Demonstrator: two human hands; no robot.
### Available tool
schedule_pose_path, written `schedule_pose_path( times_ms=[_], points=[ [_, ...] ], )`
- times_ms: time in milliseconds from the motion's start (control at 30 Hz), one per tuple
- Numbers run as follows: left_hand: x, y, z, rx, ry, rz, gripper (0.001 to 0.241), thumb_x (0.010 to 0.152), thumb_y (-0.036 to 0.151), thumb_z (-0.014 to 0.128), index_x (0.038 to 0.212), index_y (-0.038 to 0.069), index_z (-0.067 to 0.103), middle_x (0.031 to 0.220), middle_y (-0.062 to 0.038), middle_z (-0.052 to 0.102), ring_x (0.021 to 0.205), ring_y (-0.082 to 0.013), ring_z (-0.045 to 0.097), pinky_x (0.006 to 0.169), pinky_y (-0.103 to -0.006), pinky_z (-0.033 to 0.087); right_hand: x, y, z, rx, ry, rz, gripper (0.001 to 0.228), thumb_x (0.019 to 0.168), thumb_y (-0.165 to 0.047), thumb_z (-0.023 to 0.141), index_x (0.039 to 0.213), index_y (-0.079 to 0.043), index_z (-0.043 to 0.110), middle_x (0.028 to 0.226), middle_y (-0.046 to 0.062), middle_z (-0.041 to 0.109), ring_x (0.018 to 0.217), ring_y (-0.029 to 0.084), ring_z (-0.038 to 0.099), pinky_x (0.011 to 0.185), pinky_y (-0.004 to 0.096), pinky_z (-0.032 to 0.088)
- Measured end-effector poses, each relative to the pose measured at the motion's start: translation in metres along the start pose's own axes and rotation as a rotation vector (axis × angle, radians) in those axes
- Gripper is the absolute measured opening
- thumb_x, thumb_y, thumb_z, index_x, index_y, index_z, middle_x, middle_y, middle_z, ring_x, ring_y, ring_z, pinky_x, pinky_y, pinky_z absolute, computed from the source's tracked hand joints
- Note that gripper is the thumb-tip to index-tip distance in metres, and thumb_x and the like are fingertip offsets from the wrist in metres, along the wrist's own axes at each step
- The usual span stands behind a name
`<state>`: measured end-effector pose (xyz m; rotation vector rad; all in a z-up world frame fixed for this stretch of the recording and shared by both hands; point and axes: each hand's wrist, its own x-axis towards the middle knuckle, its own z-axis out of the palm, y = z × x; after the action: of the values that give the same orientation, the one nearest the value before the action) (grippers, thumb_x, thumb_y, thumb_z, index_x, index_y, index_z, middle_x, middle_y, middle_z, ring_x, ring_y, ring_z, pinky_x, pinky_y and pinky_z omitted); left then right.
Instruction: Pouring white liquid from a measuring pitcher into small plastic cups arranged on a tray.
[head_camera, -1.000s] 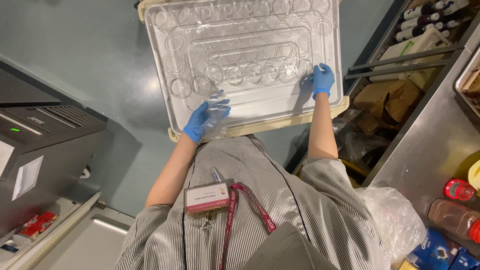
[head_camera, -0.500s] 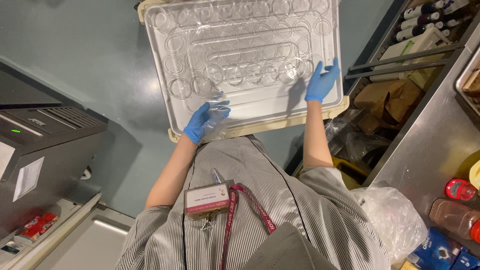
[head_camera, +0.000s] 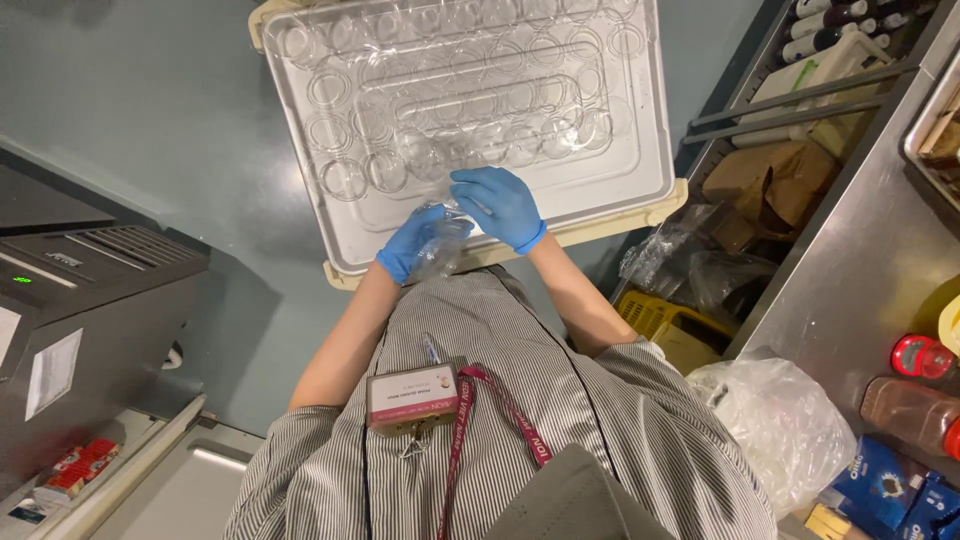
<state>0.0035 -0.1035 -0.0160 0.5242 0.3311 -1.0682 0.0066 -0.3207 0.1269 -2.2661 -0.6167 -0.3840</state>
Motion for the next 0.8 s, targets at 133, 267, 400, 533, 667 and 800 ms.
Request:
schedule_pose_path(
  times_ms=[133,267,400,533,667,800],
  points=[
    [-0.002,0.005,0.005,-0.074,-0.014,0.072,0.054,0.102,0.03,0.06,0.143,-0.003,0.049,0.138,-0.023,0.063,0.119,-0.0316,0.065,0.107,-0.0404,0.05,-0.016,0.037,-0.04,0.168,0.171,0.198,0.018,0.091,0.002,0.073,0.107,-0.004,0.069,0.114,0.01,0.071,0.096,0.019,0.068,0.084,0.03,0.055],
    [-0.002,0.008,-0.015,-0.14,-0.058,0.243,0.057,0.102,0.027,0.062,0.15,0.006,0.039,0.148,-0.025,0.052,0.123,-0.0378,0.06,0.111,-0.0473,0.049,-0.048,0.138,-0.105,0.394,0.748,0.591,0.024,0.096,0.01,0.063,0.116,-0.003,0.066,0.103,0.005,0.068,0.078,0.012,0.066,0.067,0.026,0.057],
    [-0.015,0.009,-0.017,-0.141,0.004,0.272,0.059,0.1,0.026,0.063,0.151,0.008,0.04,0.145,-0.024,0.054,0.125,-0.0382,0.06,0.112,-0.047,0.048,-0.106,0.253,-0.137,0.306,0.906,0.757,0.017,0.099,0.007,0.068,0.112,-0.003,0.066,0.095,0.005,0.067,0.07,0.014,0.067,0.06,0.027,0.056],
    [-0.018,0.002,-0.02,-0.134,0.04,0.279,0.059,0.101,0.026,0.062,0.152,0.006,0.039,0.145,-0.024,0.054,0.123,-0.0386,0.059,0.112,-0.0483,0.047,-0.17,0.352,-0.121,0.378,0.948,1.024,0.02,0.09,0.009,0.066,0.106,-0.003,0.063,0.087,0.006,0.066,0.061,0.015,0.067,0.053,0.03,0.058],
    [-0.027,0.0,-0.003,-0.089,0.019,0.258,0.066,0.1,0.027,0.061,0.156,0.003,0.038,0.145,-0.025,0.055,0.131,-0.0384,0.057,0.116,-0.0512,0.045,-0.19,0.377,-0.109,0.392,0.875,1.14,0.016,0.091,0.006,0.07,0.101,-0.002,0.061,0.082,0.007,0.068,0.058,0.017,0.07,0.05,0.03,0.056],
    [-0.031,-0.011,-0.015,-0.105,-0.094,0.307,0.071,0.1,0.028,0.064,0.157,-0.003,0.037,0.147,-0.028,0.055,0.13,-0.0416,0.057,0.118,-0.051,0.042,-0.19,0.37,-0.11,0.402,0.834,1.14,0.015,0.092,0.008,0.064,0.103,-0.003,0.066,0.084,0.007,0.069,0.058,0.016,0.069,0.052,0.03,0.057]
  ],
)
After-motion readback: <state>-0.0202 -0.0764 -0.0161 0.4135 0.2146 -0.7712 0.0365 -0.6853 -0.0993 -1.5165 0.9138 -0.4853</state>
